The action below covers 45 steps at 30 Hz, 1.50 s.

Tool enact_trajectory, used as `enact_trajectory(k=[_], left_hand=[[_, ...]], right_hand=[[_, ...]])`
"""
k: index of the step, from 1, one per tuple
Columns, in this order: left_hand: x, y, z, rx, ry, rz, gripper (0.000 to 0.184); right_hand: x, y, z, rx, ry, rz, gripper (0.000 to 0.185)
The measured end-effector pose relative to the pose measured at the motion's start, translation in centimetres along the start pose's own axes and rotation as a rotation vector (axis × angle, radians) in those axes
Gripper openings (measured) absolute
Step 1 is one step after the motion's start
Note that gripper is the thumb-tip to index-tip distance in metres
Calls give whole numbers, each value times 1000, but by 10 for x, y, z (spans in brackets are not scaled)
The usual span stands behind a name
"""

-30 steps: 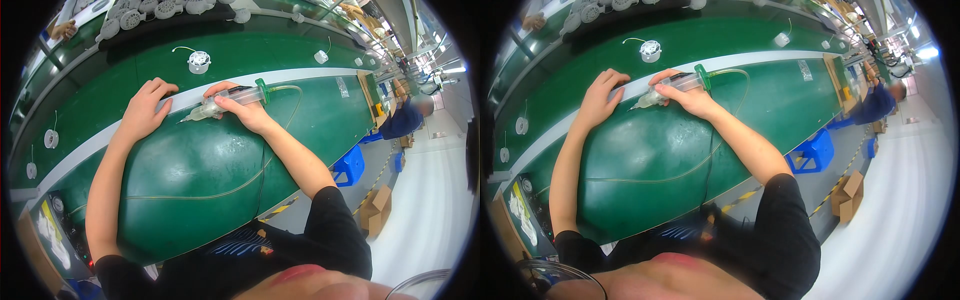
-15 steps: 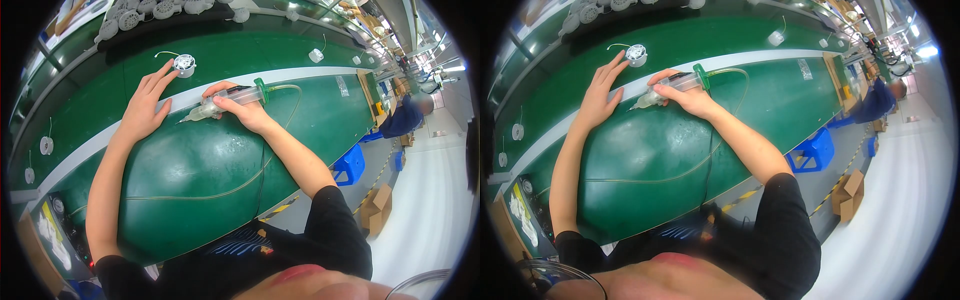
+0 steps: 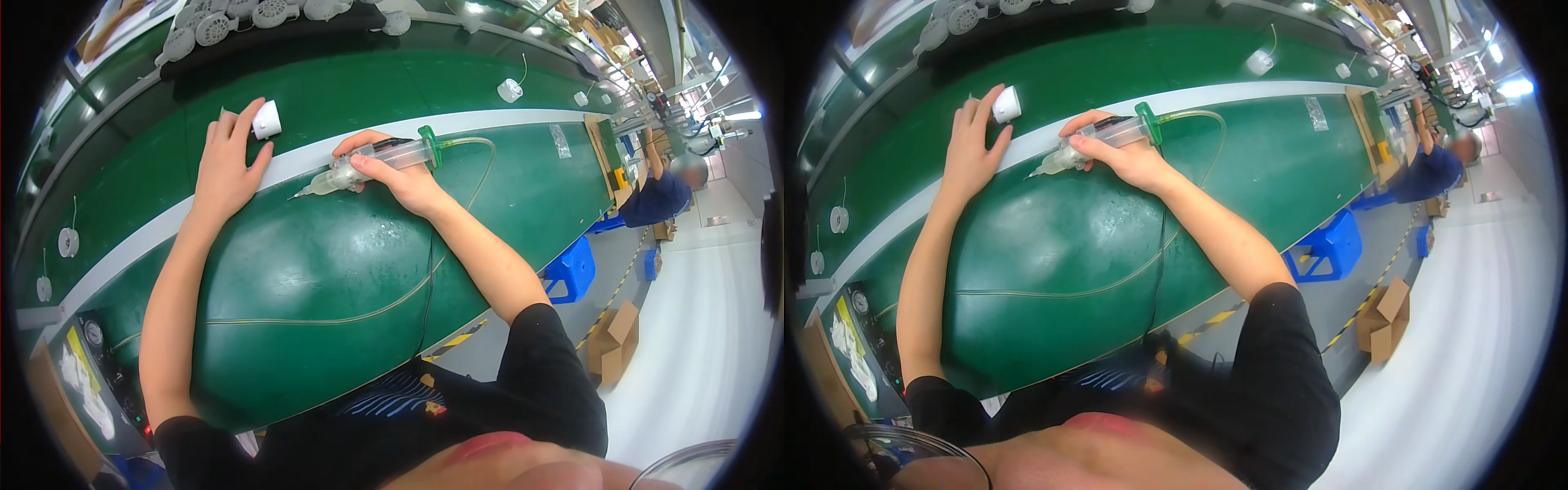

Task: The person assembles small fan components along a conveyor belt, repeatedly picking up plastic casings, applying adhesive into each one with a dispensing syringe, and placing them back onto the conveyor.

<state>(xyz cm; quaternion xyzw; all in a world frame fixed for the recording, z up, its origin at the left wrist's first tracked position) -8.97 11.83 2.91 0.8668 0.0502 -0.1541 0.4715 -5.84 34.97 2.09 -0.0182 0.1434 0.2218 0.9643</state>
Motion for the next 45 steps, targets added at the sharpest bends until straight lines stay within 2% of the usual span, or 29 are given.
enact_trajectory(k=[5,9,13,16,17,20,25,28,45], left_hand=[[-4,2,13,38,89,-32,58],[-8,2,18,202,148,48,56],[-4,12,8,387,48,-23,55],[1,14,-7,454,-77,105,56],[2,15,-9,455,-78,107,56],[7,8,-20,417,-134,293,58],[11,2,-21,475,-144,319,60],[7,-1,-15,520,-69,328,62],[9,1,-19,445,-120,333,59]], right_hand=[[0,1,-1,-14,6,2,30],[0,1,-2,-33,12,0,32],[1,3,-5,-57,-11,7,33],[0,4,-7,-119,40,-5,34],[0,6,-7,-119,39,-6,34],[1,7,-6,-170,58,-11,35],[2,7,-2,-157,96,-63,38],[-1,9,-1,-134,151,-108,41],[0,8,2,-259,145,-81,54]])
Point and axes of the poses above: each hand's wrist, its own x-axis away from the middle knuckle, its own y-axis out of the back of the hand, z = x × y, the point moved 7 cm from there along -x, towards the middle knuckle, and after that the axes turned 14 degrees about y, right-handed, at the moved point
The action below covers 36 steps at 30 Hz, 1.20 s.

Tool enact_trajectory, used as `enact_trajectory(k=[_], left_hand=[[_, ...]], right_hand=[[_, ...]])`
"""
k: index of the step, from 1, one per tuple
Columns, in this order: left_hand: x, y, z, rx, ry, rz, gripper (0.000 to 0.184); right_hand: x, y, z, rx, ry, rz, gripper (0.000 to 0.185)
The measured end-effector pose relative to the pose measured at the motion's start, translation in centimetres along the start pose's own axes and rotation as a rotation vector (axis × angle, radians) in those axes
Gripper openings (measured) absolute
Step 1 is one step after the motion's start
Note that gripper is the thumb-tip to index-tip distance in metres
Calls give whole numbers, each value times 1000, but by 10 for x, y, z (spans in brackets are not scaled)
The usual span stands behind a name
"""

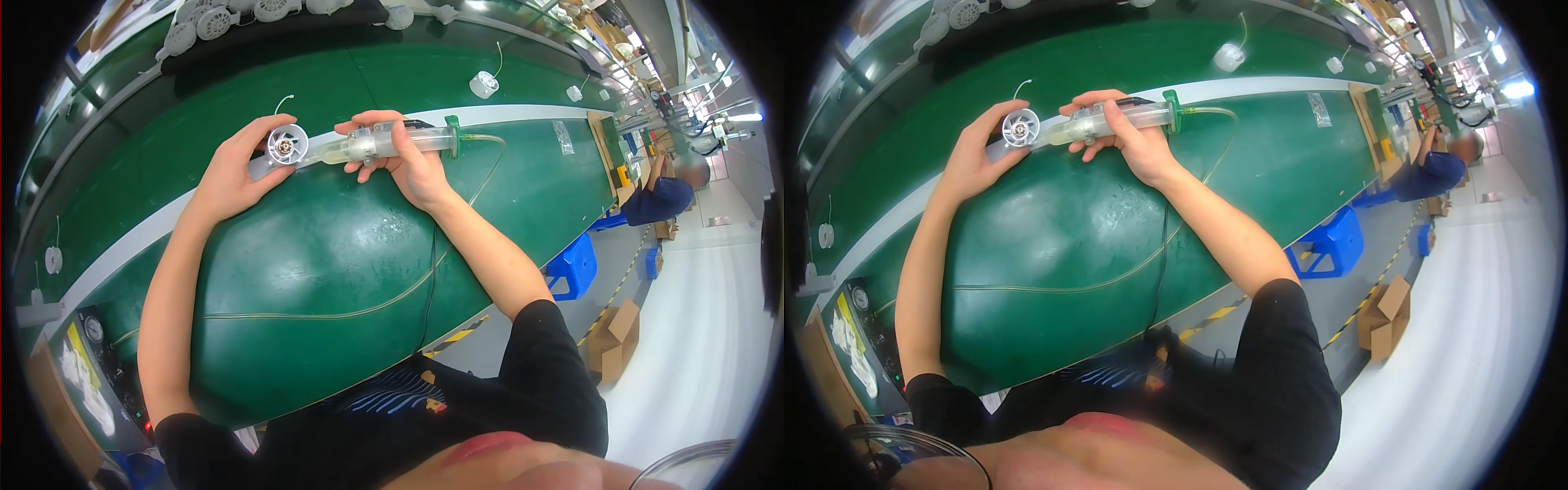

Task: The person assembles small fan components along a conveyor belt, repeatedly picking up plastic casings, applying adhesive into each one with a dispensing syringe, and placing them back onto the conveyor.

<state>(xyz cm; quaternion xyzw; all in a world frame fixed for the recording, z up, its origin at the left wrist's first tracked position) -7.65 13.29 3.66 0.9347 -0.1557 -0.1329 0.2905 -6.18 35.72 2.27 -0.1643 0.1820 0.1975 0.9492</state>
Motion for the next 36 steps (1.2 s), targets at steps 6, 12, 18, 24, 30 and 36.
enact_trajectory(k=[6,12,18,24,30,36], left_hand=[[-1,2,-1,-15,-3,0,59],[1,0,-1,-66,-18,-21,59],[2,1,-6,-123,-12,-21,60],[2,1,-9,-150,-35,-12,60],[2,0,-8,-163,-62,-28,63],[1,0,-7,-179,-44,-12,63]], right_hand=[[-2,0,-1,31,3,25,54],[-2,0,-3,5,2,10,53],[-3,-1,-3,4,-6,13,51],[-3,-1,-4,22,-8,15,49],[-2,-2,-4,61,-17,34,42],[-2,-1,-4,75,-26,25,40]])
Point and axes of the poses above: each hand's wrist, its own x-axis away from the middle knuckle, its own y-axis out of the back of the hand, z = x × y, the point moved 7 cm from there along -x, towards the middle knuckle, and after that the axes turned 14 degrees about y, right-handed, at the moved point
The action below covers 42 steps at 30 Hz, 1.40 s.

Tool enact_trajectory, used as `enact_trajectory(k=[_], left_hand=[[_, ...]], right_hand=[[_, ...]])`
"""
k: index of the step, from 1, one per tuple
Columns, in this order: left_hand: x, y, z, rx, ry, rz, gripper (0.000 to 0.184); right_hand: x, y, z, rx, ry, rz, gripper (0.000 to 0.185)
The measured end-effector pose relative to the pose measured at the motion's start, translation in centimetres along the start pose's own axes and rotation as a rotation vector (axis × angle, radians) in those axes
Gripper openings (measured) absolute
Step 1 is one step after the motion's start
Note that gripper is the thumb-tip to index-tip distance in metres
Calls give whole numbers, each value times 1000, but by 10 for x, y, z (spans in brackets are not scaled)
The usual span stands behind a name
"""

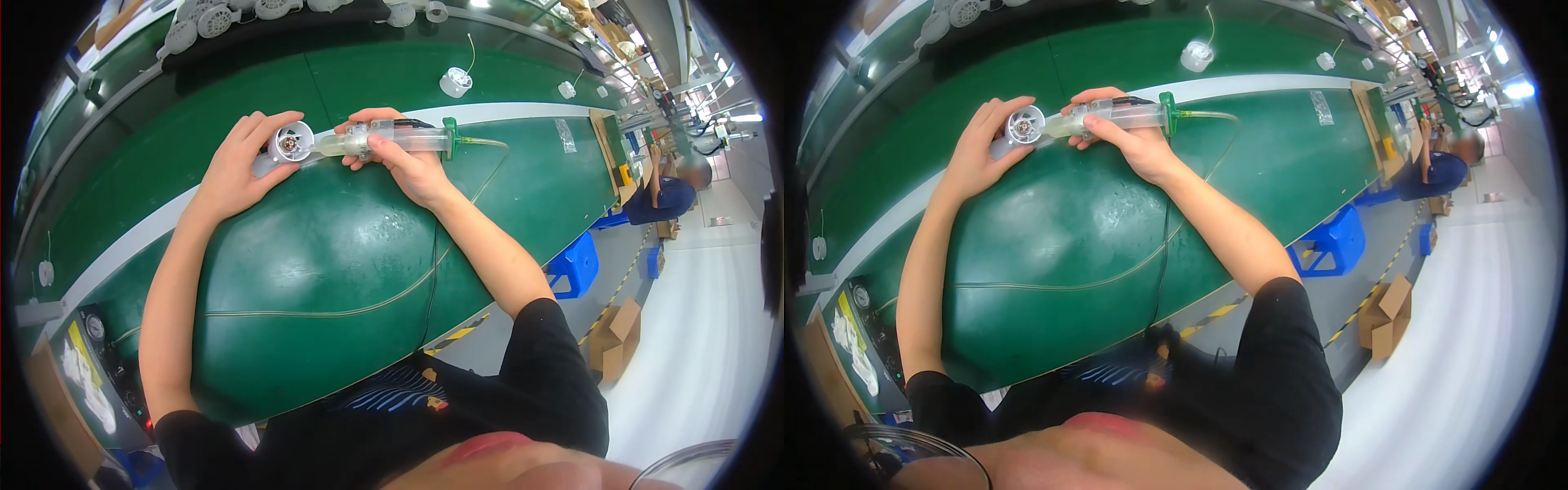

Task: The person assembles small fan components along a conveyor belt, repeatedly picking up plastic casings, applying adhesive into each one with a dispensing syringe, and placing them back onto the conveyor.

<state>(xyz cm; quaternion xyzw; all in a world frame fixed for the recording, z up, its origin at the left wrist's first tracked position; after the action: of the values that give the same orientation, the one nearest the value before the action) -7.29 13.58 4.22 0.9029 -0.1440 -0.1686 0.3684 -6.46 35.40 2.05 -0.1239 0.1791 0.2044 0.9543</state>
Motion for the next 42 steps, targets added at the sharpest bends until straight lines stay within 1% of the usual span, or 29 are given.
enact_trajectory(k=[4,8,11,12,16,19,20,22,23,26,31,34,42], left_hand=[[0,0,0,-10,15,-6,62],[0,3,-1,37,-37,-57,62],[1,0,4,126,58,3,61],[1,-1,4,129,62,6,61],[-2,1,1,91,48,20,59],[-2,0,2,134,-9,17,58],[-1,-2,8,126,34,13,58],[-1,-3,10,131,-10,-2,56],[1,-3,13,119,18,1,56],[0,-2,11,77,-48,-49,55],[0,-6,13,57,-25,-16,56],[0,-4,13,36,-70,-45,57],[0,-5,14,25,-84,-53,57]], right_hand=[[1,-1,1,-12,13,4,40],[-1,0,0,-4,15,3,39],[1,1,-1,-5,10,-3,39],[2,1,-1,-6,5,-4,39],[0,0,1,-5,13,-2,40],[0,-2,5,4,68,-33,41],[1,-4,2,-28,45,-16,41],[1,0,2,47,92,-43,41],[2,-1,0,19,81,-38,41],[-1,2,3,71,98,-45,42],[1,1,3,112,71,-44,42],[0,1,2,117,77,-36,41],[0,1,2,100,84,-24,40]])
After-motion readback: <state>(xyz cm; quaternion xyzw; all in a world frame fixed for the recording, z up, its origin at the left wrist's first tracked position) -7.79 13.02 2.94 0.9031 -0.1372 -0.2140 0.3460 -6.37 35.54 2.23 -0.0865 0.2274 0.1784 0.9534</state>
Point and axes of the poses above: each hand's wrist, its own x-axis away from the middle knuckle, its own y-axis out of the back of the hand, z = x × y, the point moved 7 cm from there along -x, towards the middle knuckle, and after that the axes turned 14 degrees about y, right-handed, at the moved point
